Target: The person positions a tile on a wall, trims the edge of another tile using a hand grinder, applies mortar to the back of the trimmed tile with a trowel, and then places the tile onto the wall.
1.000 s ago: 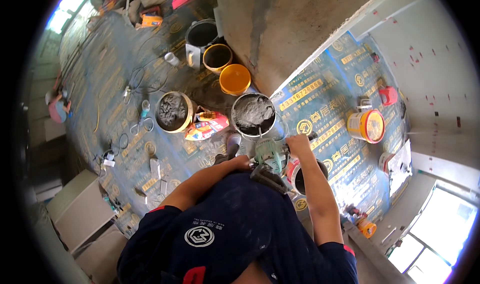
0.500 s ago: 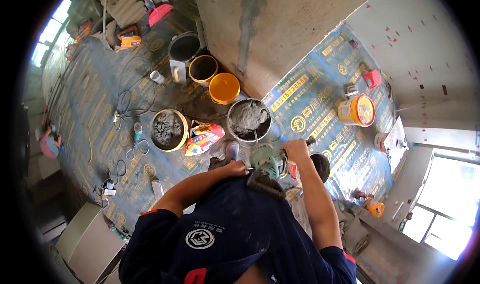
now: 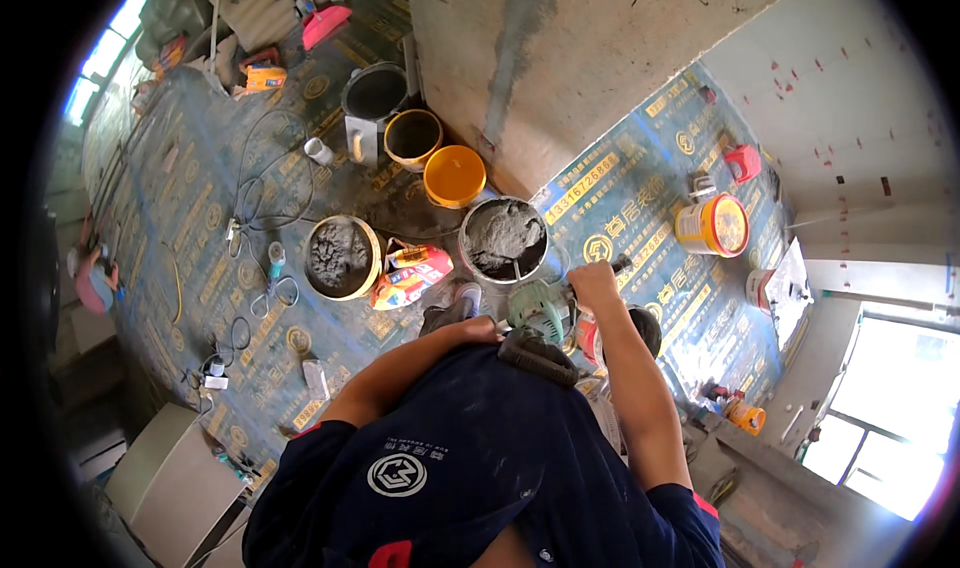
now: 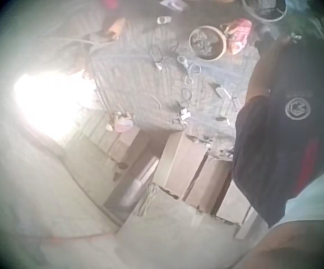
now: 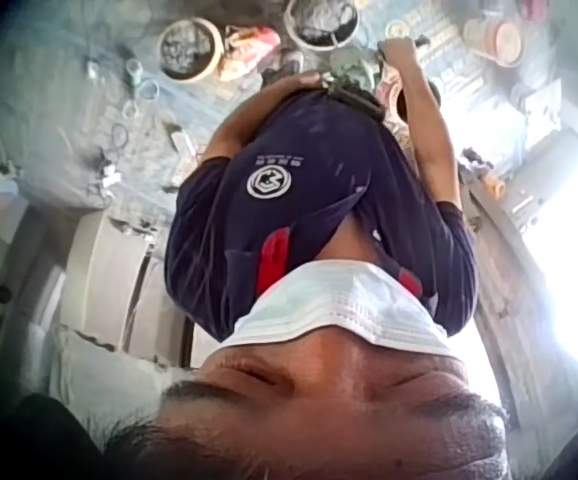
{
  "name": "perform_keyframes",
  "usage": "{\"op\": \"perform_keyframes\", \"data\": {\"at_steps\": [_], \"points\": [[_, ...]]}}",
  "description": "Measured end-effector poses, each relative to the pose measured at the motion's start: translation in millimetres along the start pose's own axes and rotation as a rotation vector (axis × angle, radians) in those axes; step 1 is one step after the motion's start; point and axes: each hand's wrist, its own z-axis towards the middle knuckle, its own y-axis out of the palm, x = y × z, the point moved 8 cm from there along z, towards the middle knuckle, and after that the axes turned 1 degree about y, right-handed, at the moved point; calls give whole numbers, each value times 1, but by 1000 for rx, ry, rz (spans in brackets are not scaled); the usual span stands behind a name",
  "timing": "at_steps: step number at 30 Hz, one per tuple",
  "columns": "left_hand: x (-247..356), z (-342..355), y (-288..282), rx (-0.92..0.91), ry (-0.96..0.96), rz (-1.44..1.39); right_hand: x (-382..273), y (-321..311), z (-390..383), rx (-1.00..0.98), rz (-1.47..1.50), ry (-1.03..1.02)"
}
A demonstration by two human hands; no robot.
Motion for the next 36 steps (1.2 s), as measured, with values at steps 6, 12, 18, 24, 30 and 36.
{"op": "perform_keyframes", "data": {"at_steps": [6,12,18,24,30,36], "points": [[26,-16,-15,-42,-125,-19,2,2,-6,19,26,-2],[27,-21,-19,-16,-10,-29,-1,-1,-11,34,62,26],[34,-14,-21,25,97,-110,4,15,-23,1,34,77],[29,-17,-20,-1,155,-98,-1,10,-22,-23,36,107],[32,-21,-20,-26,160,-154,-2,9,-24,-22,25,107],[16,-25,-15,16,109,-166,-10,3,-19,24,48,97]]}}
